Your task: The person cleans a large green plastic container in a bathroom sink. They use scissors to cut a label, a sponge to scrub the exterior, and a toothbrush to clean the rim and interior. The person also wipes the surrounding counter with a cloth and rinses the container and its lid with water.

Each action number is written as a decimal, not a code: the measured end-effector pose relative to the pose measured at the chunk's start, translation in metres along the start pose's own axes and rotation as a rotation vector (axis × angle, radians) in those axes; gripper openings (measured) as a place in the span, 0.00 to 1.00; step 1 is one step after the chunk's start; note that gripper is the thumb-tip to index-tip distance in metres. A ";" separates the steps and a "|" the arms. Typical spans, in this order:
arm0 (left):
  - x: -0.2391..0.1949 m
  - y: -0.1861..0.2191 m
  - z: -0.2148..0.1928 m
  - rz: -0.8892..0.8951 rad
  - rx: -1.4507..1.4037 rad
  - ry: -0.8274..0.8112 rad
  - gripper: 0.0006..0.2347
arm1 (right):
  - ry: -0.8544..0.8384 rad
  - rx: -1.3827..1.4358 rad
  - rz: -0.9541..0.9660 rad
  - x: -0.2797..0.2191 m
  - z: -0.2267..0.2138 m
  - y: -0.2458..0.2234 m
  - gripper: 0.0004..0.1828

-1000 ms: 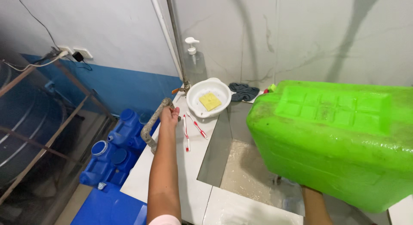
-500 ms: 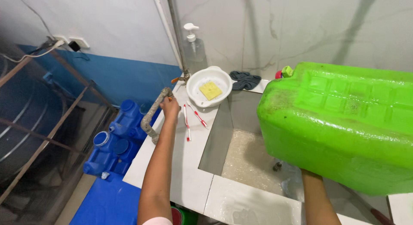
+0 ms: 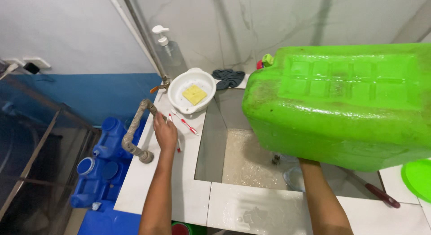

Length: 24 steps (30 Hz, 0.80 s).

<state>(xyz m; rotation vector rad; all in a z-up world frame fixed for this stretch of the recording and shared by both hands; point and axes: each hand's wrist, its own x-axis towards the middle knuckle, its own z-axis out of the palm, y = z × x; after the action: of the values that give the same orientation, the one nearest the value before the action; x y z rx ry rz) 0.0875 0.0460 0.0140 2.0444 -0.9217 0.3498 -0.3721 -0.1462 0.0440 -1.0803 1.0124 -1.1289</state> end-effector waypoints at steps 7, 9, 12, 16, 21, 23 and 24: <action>0.012 0.033 -0.004 -0.289 0.056 -0.468 0.26 | 0.018 -0.053 0.001 -0.002 -0.004 -0.002 0.22; 0.043 0.045 -0.010 -0.613 -0.687 -0.419 0.30 | 0.057 -0.093 -0.015 0.005 -0.006 -0.009 0.22; 0.017 0.085 0.063 -0.375 -1.238 -0.231 0.30 | 0.070 -0.207 -0.098 0.012 0.009 -0.004 0.22; -0.022 0.120 0.141 -0.524 -1.559 -0.185 0.29 | -0.045 -0.384 -0.065 0.000 0.018 0.020 0.23; 0.001 0.104 0.122 -0.651 -2.484 0.134 0.29 | 0.172 -0.168 0.130 0.030 -0.039 0.001 0.24; -0.019 0.114 0.120 -0.618 -3.750 0.277 0.29 | 0.074 -0.242 0.088 0.027 -0.016 0.011 0.24; -0.032 0.125 0.124 -0.607 -3.488 0.090 0.29 | 0.015 -0.287 0.058 0.020 -0.004 0.018 0.24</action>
<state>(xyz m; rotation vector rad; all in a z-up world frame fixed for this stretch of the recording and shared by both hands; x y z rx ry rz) -0.0343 -0.0831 -0.0047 3.6303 -0.6097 3.0781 -0.3698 -0.1652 0.0238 -1.2615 1.2368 -0.9644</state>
